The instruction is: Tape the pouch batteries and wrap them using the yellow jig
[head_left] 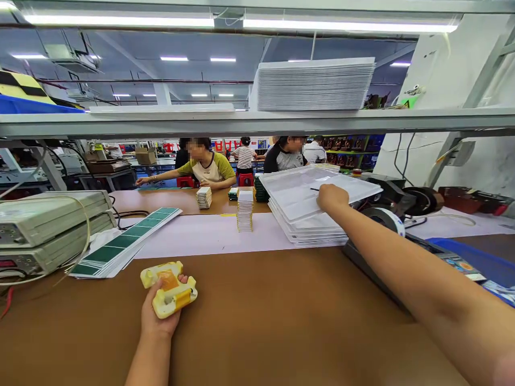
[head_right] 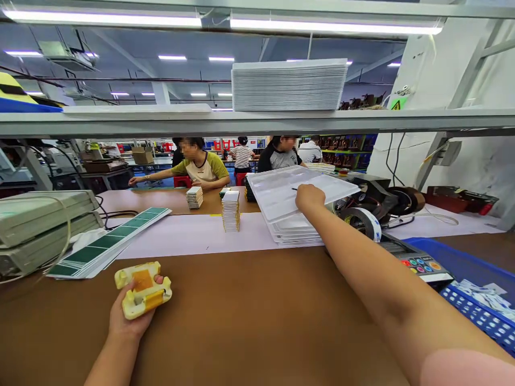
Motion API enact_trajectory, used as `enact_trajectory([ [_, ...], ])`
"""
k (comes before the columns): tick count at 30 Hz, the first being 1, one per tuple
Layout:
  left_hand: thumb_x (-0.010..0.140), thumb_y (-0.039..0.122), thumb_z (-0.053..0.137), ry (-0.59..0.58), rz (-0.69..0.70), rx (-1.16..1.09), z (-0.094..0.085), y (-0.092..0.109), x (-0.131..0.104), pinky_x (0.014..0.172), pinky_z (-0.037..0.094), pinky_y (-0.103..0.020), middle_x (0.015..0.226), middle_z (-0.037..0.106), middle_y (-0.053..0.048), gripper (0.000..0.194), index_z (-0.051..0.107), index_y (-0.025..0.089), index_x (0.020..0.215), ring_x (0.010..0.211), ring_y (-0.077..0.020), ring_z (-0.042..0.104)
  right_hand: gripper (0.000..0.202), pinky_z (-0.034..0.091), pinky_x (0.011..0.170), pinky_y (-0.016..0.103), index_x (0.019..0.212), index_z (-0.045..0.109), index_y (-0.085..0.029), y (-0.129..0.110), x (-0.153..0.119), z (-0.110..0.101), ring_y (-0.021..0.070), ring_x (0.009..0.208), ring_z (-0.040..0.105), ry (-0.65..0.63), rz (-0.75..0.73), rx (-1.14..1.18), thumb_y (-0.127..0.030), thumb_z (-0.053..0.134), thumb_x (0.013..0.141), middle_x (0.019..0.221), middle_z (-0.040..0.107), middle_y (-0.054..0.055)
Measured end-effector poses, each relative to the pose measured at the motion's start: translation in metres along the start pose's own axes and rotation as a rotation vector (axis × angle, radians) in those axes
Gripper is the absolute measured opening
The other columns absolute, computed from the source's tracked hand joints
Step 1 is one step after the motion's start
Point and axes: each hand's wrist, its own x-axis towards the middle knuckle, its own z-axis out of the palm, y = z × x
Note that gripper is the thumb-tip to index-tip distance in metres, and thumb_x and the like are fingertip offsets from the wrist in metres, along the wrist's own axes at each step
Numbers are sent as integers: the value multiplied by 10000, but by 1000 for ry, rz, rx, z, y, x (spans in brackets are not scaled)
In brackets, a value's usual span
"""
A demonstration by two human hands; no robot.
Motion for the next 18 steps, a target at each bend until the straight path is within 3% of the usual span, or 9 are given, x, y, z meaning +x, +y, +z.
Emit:
enact_trajectory([
  [8, 654, 157, 542, 15, -21, 139, -1, -3, 3, 667, 491, -488, 861, 639, -108, 393, 543, 149, 1047, 796, -274, 601, 310, 450, 718, 279, 1071, 554, -103, -1, 43, 85, 209, 937, 565, -88, 133, 41, -135, 426, 790, 1003, 586, 183],
  [13, 666, 150, 523, 19, -20, 218, 1, -2, 5, 655, 499, -484, 870, 645, -119, 416, 529, 151, 1082, 794, -281, 606, 274, 447, 712, 267, 1030, 574, -109, 11, 57, 115, 200, 918, 572, -142, 170, 77, -176, 464, 789, 971, 601, 166],
  [18, 665, 136, 505, 25, -13, 247, 7, -3, 2, 636, 508, -464, 872, 649, -128, 431, 523, 150, 1096, 764, -274, 615, 280, 442, 721, 270, 1035, 563, -98, 26, 69, 131, 203, 925, 567, -182, 199, 103, -188, 484, 782, 978, 593, 172],
])
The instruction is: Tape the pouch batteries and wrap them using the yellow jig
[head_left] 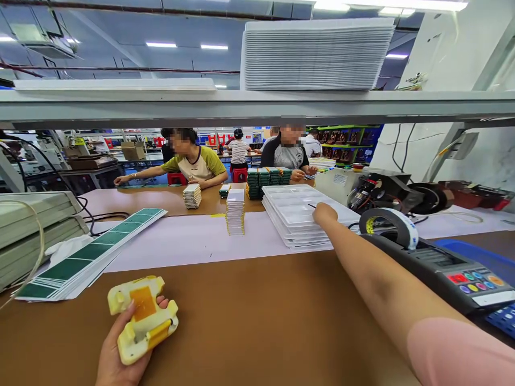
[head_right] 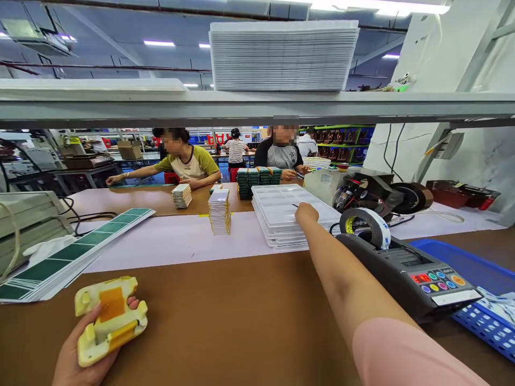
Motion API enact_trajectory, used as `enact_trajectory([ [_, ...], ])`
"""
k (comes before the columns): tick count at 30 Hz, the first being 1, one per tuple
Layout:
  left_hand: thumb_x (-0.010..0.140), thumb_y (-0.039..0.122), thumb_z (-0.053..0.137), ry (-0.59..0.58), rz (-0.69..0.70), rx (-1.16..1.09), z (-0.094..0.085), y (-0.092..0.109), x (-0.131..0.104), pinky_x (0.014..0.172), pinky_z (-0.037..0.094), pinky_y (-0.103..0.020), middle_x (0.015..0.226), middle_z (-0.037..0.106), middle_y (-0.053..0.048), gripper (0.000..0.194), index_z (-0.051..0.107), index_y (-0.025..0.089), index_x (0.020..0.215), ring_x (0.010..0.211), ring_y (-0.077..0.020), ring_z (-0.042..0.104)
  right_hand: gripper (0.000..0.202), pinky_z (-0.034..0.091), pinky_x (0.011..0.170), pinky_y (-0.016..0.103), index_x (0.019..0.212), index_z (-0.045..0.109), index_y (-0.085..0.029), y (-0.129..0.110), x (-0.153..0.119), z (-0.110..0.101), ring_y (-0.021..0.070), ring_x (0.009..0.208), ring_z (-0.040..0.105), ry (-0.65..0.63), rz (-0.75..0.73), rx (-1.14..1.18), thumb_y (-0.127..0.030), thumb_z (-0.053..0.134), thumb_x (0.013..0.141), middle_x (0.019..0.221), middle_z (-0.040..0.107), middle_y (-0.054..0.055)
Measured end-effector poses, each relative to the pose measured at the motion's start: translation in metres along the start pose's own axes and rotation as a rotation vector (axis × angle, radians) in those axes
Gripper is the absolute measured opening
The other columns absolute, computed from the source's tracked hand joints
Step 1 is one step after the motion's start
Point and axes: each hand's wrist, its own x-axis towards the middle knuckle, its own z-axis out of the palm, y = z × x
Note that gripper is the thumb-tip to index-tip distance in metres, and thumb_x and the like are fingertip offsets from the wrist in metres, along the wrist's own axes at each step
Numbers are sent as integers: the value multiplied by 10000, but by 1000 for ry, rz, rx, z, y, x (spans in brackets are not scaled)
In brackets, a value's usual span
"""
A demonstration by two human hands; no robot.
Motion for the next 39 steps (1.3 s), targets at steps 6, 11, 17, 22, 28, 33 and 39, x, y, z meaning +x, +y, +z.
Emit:
enact_trajectory([
  [6, 651, 133, 505, 67, -34, 11, 5, 1, -2, 632, 516, -438, 848, 657, -117, 424, 537, 156, 1073, 773, -273, 615, 285, 442, 719, 265, 1040, 556, -107, 4, 11, 11, 200, 937, 558, -22, 11, 14, -149, 479, 768, 988, 589, 161],
  [11, 655, 143, 526, 46, -20, 32, 2, -1, 1, 667, 503, -466, 883, 650, -117, 420, 535, 162, 1075, 825, -286, 602, 263, 448, 702, 269, 1006, 573, -105, 3, 10, 21, 202, 905, 569, -45, 23, 17, -155, 478, 766, 956, 595, 158],
  [17, 668, 161, 524, 37, -35, 0, 1, -3, -1, 658, 503, -457, 856, 643, -127, 375, 551, 143, 1042, 814, -283, 600, 260, 451, 679, 287, 993, 579, -99, 5, 8, 24, 212, 875, 576, -59, 46, -4, -169, 482, 761, 928, 594, 166],
  [22, 664, 179, 545, 53, -73, -25, 2, -3, 0, 651, 505, -428, 847, 637, -135, 366, 553, 116, 1025, 795, -263, 602, 257, 445, 676, 301, 988, 578, -97, 4, -1, 18, 213, 859, 574, -14, 26, -17, -166, 456, 773, 925, 578, 168],
  [28, 671, 186, 544, 56, -60, -54, 0, -4, -2, 660, 504, -423, 836, 639, -128, 350, 557, 115, 1014, 798, -258, 603, 348, 396, 773, 341, 1144, 451, -105, -8, -29, -1, 248, 1002, 474, 188, -80, -15, -235, 357, 835, 1124, 448, 176],
  [33, 675, 180, 539, 34, -74, -91, 2, -3, -4, 662, 508, -412, 830, 642, -120, 338, 559, 111, 1005, 790, -251, 607, 367, 355, 790, 312, 1197, 370, -154, -28, -92, -7, 231, 1014, 435, 385, -398, 69, -258, 331, 847, 1161, 416, 135],
  [39, 680, 150, 516, 37, -30, -35, 7, -1, -5, 691, 500, -456, 828, 651, -111, 392, 530, 133, 1072, 792, -268, 612, 261, 365, 789, 288, 1051, 494, -190, 5, -201, 28, 180, 927, 477, -48, -796, 127, -238, 405, 810, 1038, 501, 71],
])
